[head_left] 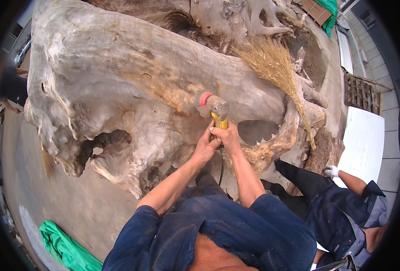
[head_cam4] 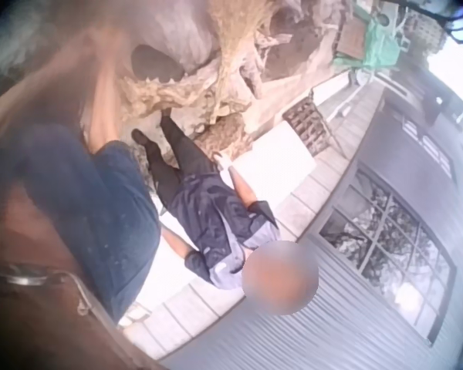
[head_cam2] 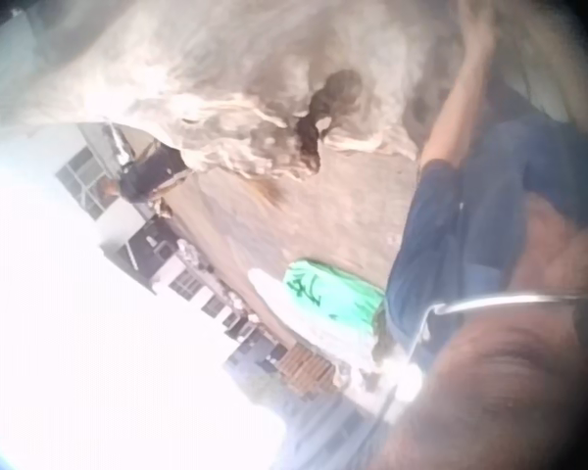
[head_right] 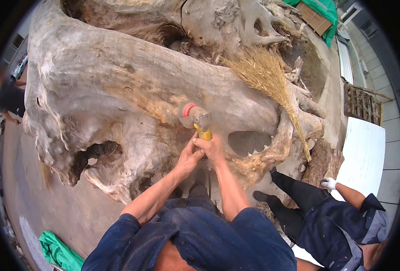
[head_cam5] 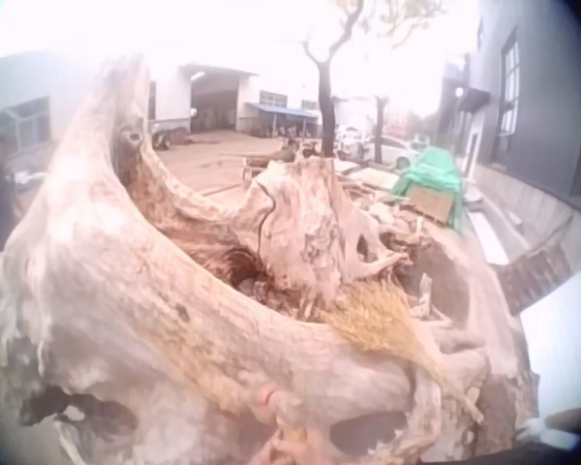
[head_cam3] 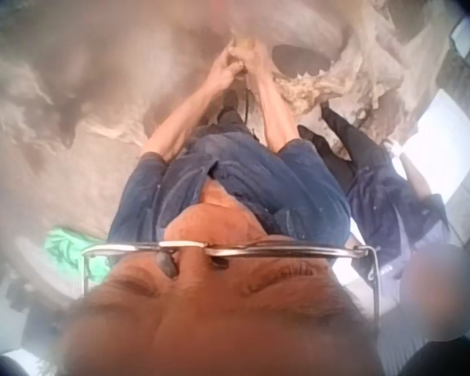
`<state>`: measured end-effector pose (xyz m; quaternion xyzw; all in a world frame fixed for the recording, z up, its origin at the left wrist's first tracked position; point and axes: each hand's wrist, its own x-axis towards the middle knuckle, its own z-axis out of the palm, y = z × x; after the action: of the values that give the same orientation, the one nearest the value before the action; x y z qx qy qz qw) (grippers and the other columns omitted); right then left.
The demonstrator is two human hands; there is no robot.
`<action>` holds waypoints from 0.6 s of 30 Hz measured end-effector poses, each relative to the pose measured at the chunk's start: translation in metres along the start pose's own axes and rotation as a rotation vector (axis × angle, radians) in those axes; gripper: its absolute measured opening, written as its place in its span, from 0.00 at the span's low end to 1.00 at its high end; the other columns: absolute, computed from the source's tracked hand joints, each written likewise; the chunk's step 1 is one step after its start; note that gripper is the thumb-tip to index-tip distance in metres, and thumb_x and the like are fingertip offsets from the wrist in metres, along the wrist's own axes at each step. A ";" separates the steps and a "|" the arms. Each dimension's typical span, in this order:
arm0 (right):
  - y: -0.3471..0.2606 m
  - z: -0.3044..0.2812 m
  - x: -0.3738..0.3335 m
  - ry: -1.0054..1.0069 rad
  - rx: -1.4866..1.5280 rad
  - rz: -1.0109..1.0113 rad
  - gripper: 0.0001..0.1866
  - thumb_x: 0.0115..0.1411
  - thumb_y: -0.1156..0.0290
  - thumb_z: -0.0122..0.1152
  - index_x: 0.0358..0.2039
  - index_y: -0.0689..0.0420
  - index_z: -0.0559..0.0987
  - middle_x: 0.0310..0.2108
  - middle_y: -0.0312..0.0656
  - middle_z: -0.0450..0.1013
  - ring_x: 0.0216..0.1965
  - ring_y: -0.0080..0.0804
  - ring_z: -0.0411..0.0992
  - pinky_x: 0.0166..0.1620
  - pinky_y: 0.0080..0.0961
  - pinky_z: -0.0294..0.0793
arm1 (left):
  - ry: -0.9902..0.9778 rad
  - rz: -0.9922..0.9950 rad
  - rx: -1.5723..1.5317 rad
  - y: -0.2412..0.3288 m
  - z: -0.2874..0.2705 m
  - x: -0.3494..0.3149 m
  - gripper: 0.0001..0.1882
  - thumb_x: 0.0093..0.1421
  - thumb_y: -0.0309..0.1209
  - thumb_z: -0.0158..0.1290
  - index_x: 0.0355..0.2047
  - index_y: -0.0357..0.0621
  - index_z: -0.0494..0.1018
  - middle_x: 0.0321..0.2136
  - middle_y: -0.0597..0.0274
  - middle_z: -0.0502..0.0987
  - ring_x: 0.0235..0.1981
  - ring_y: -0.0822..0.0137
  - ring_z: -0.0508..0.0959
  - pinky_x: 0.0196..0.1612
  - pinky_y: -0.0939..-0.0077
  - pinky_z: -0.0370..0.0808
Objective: The person uses a handheld angle grinder to smooth and shape the surface of a large, irregular piece of driftwood. They move the tool across various sections of the wood while another person sweeps nearby.
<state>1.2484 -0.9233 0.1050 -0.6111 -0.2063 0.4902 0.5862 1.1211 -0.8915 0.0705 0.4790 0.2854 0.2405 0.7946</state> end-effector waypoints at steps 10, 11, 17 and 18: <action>-0.041 0.010 0.013 -0.016 -0.113 -0.071 0.18 0.52 0.63 0.69 0.39 0.62 0.81 0.30 0.36 0.76 0.32 0.23 0.72 0.35 0.26 0.71 | 0.032 0.007 -0.042 0.037 0.008 0.012 0.38 0.75 0.26 0.48 0.80 0.55 0.46 0.68 0.63 0.66 0.61 0.67 0.72 0.61 0.68 0.74; -0.054 0.016 0.017 -0.047 -0.125 -0.087 0.18 0.52 0.63 0.69 0.39 0.62 0.81 0.30 0.36 0.76 0.32 0.23 0.72 0.35 0.26 0.71 | 0.050 0.037 -0.045 0.047 0.008 0.014 0.38 0.75 0.26 0.49 0.80 0.55 0.46 0.68 0.63 0.66 0.62 0.67 0.72 0.61 0.67 0.74; -0.089 0.032 0.033 -0.143 -0.122 -0.078 0.18 0.51 0.65 0.69 0.39 0.62 0.81 0.30 0.35 0.75 0.31 0.23 0.71 0.34 0.26 0.69 | 0.097 0.165 -0.182 0.070 0.010 0.027 0.39 0.74 0.28 0.52 0.79 0.56 0.47 0.68 0.65 0.67 0.63 0.68 0.71 0.63 0.67 0.74; -0.089 0.031 0.033 -0.155 -0.115 -0.069 0.17 0.51 0.65 0.69 0.39 0.62 0.81 0.29 0.34 0.75 0.30 0.22 0.70 0.34 0.26 0.69 | 0.095 0.167 -0.190 0.069 0.011 0.028 0.39 0.74 0.28 0.52 0.79 0.57 0.48 0.67 0.65 0.67 0.62 0.68 0.72 0.62 0.68 0.74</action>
<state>1.2656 -0.8601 0.1804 -0.5965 -0.2997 0.5028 0.5492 1.1410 -0.8508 0.1301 0.4118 0.2578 0.3543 0.7990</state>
